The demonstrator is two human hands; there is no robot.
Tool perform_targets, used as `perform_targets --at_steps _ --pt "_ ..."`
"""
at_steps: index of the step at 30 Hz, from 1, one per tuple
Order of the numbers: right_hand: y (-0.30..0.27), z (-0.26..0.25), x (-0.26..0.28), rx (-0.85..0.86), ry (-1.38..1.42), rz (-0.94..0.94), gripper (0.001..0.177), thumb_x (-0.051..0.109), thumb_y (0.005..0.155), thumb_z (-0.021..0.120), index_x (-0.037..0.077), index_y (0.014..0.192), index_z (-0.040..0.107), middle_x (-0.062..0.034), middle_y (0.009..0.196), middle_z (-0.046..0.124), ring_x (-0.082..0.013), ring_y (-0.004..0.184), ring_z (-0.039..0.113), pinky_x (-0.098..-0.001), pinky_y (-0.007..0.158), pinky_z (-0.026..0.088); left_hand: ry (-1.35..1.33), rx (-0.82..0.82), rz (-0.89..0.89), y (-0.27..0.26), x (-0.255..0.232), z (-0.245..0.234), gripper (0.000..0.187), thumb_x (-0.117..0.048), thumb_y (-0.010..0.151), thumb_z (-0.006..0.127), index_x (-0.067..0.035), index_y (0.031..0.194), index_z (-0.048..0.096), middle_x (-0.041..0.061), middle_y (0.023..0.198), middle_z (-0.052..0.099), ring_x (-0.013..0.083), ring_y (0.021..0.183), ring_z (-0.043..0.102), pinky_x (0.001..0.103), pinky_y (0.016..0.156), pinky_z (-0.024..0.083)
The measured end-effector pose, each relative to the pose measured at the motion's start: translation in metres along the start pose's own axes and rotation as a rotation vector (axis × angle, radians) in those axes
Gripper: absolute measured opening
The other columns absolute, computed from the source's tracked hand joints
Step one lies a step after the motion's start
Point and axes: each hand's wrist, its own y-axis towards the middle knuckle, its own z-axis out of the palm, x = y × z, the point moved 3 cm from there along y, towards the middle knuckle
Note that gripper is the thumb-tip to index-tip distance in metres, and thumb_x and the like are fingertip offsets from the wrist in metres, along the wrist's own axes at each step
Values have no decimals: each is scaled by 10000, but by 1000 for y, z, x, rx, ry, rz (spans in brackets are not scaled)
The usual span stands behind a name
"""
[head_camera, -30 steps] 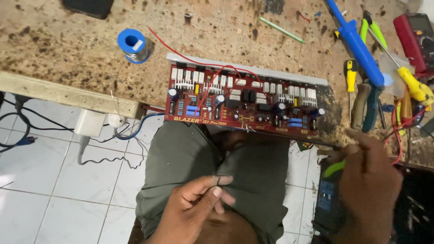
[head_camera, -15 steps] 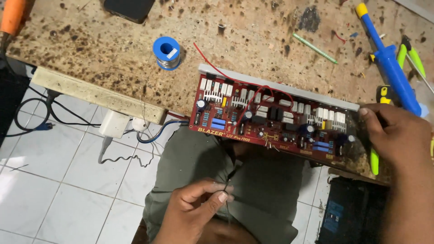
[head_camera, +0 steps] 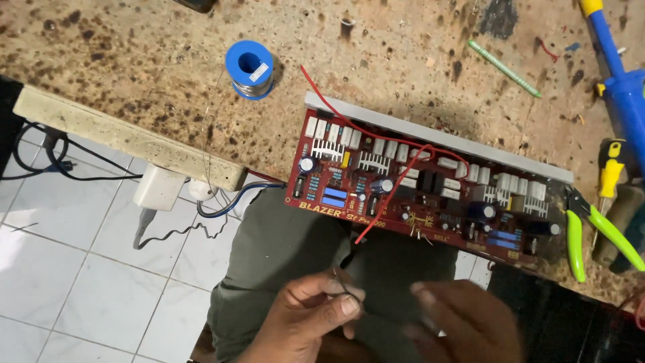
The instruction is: The person works on a red circuit board, using wire cutters to trim the ends of red and black wires. They then use a soldering iron to apply solder to the board's connection points and attach the wires.
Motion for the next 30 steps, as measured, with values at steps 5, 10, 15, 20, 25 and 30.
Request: perform_targets --at_steps 5,10,15,20,25,30 --pt "24 30 36 -172 114 211 230 198 900 714 134 1121 696 -99 1166 748 -216 834 782 -270 695 604 3 -78 -168 9 16 3 81 -28 866 796 10 913 742 174 827 710 234 675 664 343 582 527" --pt "21 37 26 -174 140 179 189 186 907 705 122 1085 714 -84 1133 745 -231 802 779 -280 706 649 -37 -6 -87 16 20 13 44 26 906 747 47 909 708 186 925 722 236 624 634 312 558 556" --pt "4 66 12 -574 709 568 177 160 948 692 11 1025 748 -172 1024 742 -231 810 739 -296 646 618 55 -97 97 20 20 5 123 17 857 804 -43 951 751 155 961 765 195 803 713 319 552 520" --pt "-16 53 21 -276 370 561 220 307 908 683 91 936 718 -117 929 695 -191 788 722 -304 702 554 86 -98 281 18 1 15 167 76 842 793 -56 871 694 175 874 682 214 762 657 336 640 509" --pt "4 52 53 -149 90 603 554 57 796 776 11 1313 581 -138 1442 615 -203 1199 765 -254 970 706 176 -152 303 11 -9 22 182 94 810 812 -51 813 701 165 841 699 265 856 746 373 708 550" --pt "4 56 31 -123 -59 687 169 217 805 784 191 970 804 -77 972 820 -170 755 819 -285 561 636 287 -170 428 6 -13 30 129 37 816 813 -9 791 695 182 824 714 254 757 712 367 636 547"
